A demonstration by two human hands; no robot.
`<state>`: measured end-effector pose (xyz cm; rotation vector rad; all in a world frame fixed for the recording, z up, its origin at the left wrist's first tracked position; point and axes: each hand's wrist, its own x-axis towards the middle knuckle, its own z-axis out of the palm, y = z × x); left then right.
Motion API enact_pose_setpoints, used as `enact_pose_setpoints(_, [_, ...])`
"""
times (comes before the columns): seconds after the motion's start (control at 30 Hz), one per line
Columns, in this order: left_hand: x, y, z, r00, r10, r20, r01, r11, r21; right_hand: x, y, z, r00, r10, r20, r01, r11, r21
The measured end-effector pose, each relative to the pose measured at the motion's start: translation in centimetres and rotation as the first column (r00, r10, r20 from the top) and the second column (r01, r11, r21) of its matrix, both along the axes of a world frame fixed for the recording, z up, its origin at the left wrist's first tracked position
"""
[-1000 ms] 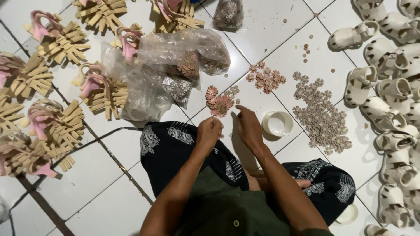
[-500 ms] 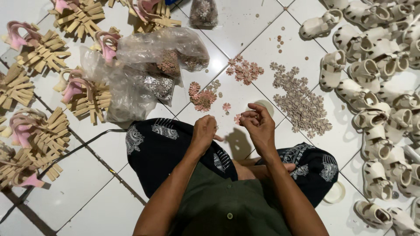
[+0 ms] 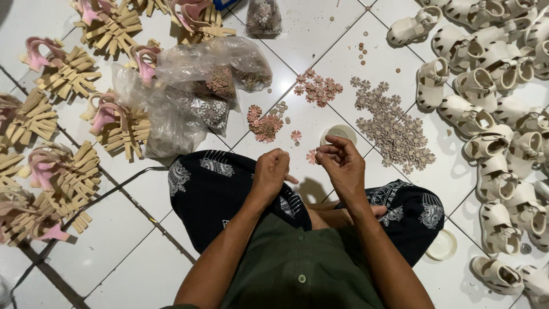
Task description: The person sits on the floor and assembles small flower-shaped decorative parts by hand. They pick up a pink flower piece, dip a finger into a small white bowl of liquid adhesive, and press a small circular disc onto the center of the flower. The person repeats this process with multiple pieces, placing finished items on the floor.
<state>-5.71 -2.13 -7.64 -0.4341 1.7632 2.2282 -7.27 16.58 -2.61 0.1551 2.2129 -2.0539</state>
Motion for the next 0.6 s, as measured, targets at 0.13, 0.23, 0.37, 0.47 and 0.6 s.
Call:
enact_pose_setpoints(0.13, [0.0, -0.3, 0.5, 0.996, -0.082, -0.022, 0.080, 0.996, -0.050, 0.2, -0.1, 0.2, 0.998, 0.049, -0.042, -0.048, 0.999, 0.019])
enact_pose_setpoints(0.23, [0.3, -0.6, 1.6, 0.982, -0.126, -0.139, 0.122, 0.992, -0.036, 0.3, 0.2, 0.4, 0.998, 0.064, -0.030, -0.062, 0.997, 0.037])
enact_pose_setpoints(0.37, [0.8, -0.6, 2.2, 0.984, -0.156, -0.084, 0.154, 0.988, -0.027, 0.3, 0.3, 0.3, 0.997, 0.070, -0.034, -0.068, 0.996, 0.061])
enact_pose_setpoints(0.47, [1.0, -0.5, 1.5, 0.994, -0.113, 0.003, 0.113, 0.993, -0.026, 0.3, 0.4, 0.3, 0.995, 0.074, -0.060, -0.072, 0.997, 0.029])
enact_pose_setpoints(0.6, [0.9, -0.5, 0.8, 0.996, -0.080, -0.044, 0.083, 0.993, 0.083, 0.3, 0.5, 0.3, 0.994, 0.093, -0.054, -0.090, 0.995, 0.053])
